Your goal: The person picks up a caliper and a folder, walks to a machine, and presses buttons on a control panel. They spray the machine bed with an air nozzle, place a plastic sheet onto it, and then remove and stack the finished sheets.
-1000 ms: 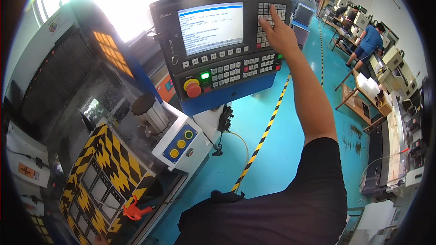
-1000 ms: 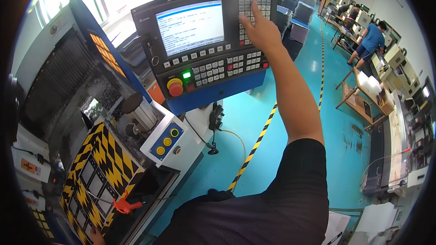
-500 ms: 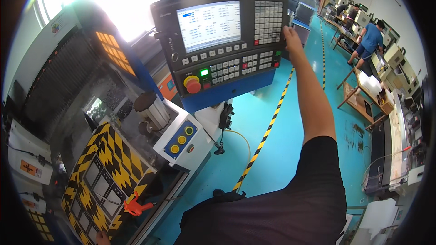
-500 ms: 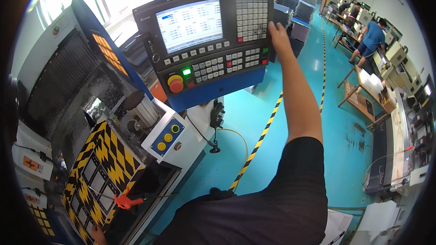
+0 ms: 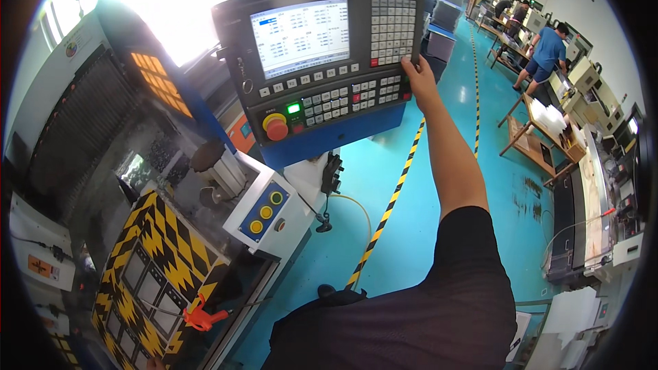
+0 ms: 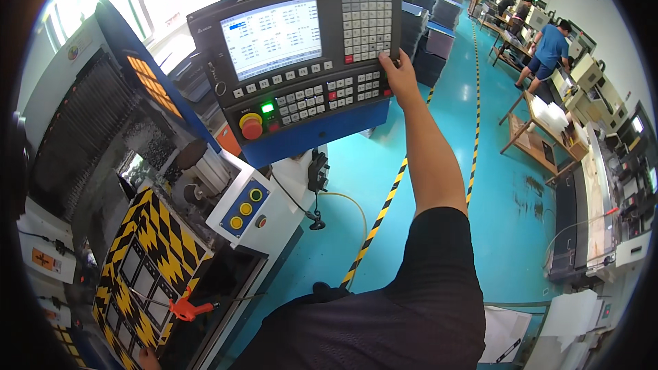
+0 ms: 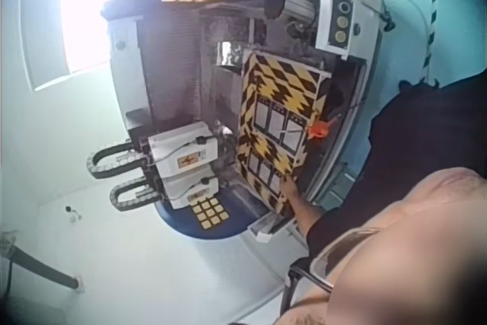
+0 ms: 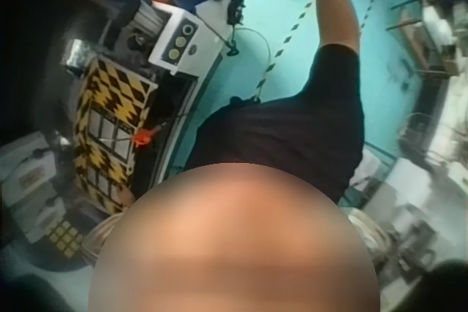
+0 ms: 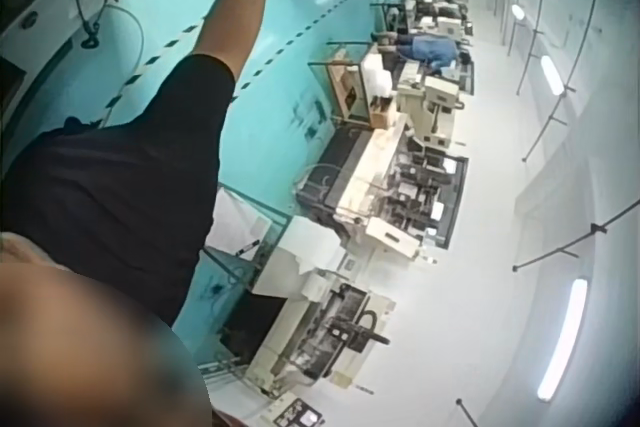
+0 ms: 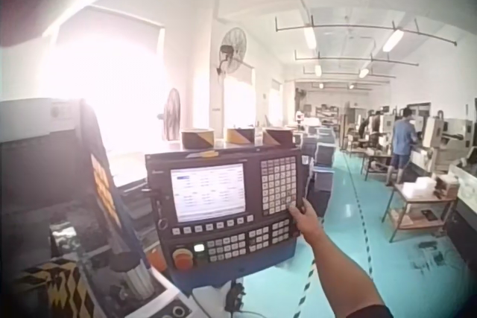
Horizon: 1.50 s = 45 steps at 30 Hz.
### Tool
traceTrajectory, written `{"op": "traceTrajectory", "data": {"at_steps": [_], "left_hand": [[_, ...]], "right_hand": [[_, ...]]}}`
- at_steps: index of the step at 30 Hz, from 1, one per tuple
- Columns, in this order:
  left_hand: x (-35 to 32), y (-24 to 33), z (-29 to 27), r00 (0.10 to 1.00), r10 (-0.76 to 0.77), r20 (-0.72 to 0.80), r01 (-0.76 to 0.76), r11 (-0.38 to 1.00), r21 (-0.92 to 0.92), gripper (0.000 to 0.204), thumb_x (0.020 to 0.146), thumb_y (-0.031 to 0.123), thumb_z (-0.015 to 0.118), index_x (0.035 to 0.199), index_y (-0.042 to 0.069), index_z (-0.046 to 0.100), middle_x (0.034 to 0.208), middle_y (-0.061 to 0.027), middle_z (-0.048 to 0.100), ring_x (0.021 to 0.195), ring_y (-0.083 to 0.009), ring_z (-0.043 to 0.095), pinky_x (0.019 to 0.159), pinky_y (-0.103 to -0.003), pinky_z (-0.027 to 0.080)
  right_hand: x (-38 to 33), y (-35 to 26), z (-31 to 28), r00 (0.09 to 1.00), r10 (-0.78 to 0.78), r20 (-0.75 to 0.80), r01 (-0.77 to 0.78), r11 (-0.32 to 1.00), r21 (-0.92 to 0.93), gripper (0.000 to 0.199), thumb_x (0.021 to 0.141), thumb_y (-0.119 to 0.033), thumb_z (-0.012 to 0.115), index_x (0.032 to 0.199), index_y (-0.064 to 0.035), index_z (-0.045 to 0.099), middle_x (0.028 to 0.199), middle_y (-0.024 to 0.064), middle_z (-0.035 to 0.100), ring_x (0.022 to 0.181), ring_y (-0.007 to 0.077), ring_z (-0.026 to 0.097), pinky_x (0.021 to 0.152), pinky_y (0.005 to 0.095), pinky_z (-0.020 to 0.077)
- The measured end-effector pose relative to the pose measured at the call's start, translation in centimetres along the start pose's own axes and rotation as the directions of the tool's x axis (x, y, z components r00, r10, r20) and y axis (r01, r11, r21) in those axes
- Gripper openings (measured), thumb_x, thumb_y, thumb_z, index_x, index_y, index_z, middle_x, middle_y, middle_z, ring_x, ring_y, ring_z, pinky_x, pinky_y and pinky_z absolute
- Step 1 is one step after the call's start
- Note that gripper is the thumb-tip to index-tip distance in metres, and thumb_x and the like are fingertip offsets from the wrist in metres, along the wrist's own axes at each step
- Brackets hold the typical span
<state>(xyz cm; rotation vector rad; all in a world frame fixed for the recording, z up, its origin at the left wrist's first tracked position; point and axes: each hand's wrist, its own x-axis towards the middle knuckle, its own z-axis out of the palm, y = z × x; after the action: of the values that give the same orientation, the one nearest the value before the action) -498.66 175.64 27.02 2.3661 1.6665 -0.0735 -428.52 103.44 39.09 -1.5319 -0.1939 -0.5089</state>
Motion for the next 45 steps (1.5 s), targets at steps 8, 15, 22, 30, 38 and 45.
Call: {"op": "traceTrajectory", "data": {"at_steps": [8,15,22,30,38,45], "left_hand": [[-0.8,1.4,-0.7,0.998,-0.043,0.042,0.044,0.999,-0.024,0.063,0.097,0.054,0.047,0.137,0.006,0.056,0.136,-0.0166,0.058,0.125,-0.038,0.053,0.106,-0.046,0.04],[-1.2,1.8,-1.0,0.997,-0.004,0.071,0.008,0.998,-0.069,0.065,0.097,0.056,0.046,0.137,0.006,0.056,0.136,-0.0172,0.058,0.124,-0.0384,0.053,0.105,-0.045,0.041],[-2.0,2.2,-1.3,0.999,-0.016,0.039,0.024,0.982,-0.19,0.068,0.096,0.06,0.045,0.136,0.006,0.057,0.132,-0.019,0.06,0.119,-0.0386,0.056,0.101,-0.048,0.043],[-0.4,0.5,-0.2,0.999,0.004,-0.04,-0.008,0.995,-0.095,0.063,0.098,0.056,0.046,0.128,0.004,0.063,0.123,-0.0194,0.064,0.108,-0.04,0.059,0.094,-0.048,0.046],[1.7,-2.4,1.4,0.994,0.088,-0.061,-0.09,0.995,-0.035,0.056,0.098,0.05,0.049,0.125,0.002,0.063,0.118,-0.0201,0.066,0.107,-0.0394,0.059,0.092,-0.047,0.045],[1.2,-1.1,0.6,0.998,0.052,-0.025,-0.054,0.995,-0.08,0.055,0.098,0.048,0.049,0.126,0.004,0.063,0.121,-0.0195,0.065,0.111,-0.0406,0.058,0.095,-0.047,0.045]], "right_hand": [[-0.2,-0.2,0.4,0.999,-0.025,-0.044,0.019,0.992,-0.124,0.052,0.095,-0.03,0.064,0.135,-0.0004,0.051,0.12,0.0117,0.064,0.11,0.0188,0.059,0.096,0.0303,0.0448],[-0.6,-1.1,0.3,0.998,-0.035,-0.047,0.029,0.991,-0.134,0.051,0.095,-0.032,0.063,0.134,-0.0005,0.052,0.121,0.0103,0.063,0.111,0.0183,0.058,0.098,0.0305,0.0432],[0.0,-2.2,-0.5,0.99,0.128,0.065,-0.131,0.991,0.034,0.054,0.095,-0.037,0.063,0.134,-0.0016,0.052,0.122,0.0086,0.062,0.113,0.0174,0.056,0.099,0.03,0.0407],[3.3,-3.8,0.5,1.0,0.018,-0.005,-0.017,0.995,0.098,0.059,0.093,-0.039,0.065,0.134,0.0009,0.05,0.124,0.012,0.062,0.11,0.0186,0.058,0.095,0.0306,0.044],[4.1,-5.5,1.5,0.992,0.125,0.025,-0.127,0.985,0.118,0.053,0.09,-0.039,0.068,0.122,0.0024,0.059,0.11,0.0098,0.067,0.101,0.0187,0.062,0.089,0.0322,0.0473],[2.8,-6.8,0.9,0.983,0.177,0.041,-0.179,0.981,0.072,0.064,0.088,-0.042,0.071,0.129,0.0022,0.052,0.119,0.0113,0.064,0.104,0.021,0.062,0.09,0.0335,0.0481]]}}
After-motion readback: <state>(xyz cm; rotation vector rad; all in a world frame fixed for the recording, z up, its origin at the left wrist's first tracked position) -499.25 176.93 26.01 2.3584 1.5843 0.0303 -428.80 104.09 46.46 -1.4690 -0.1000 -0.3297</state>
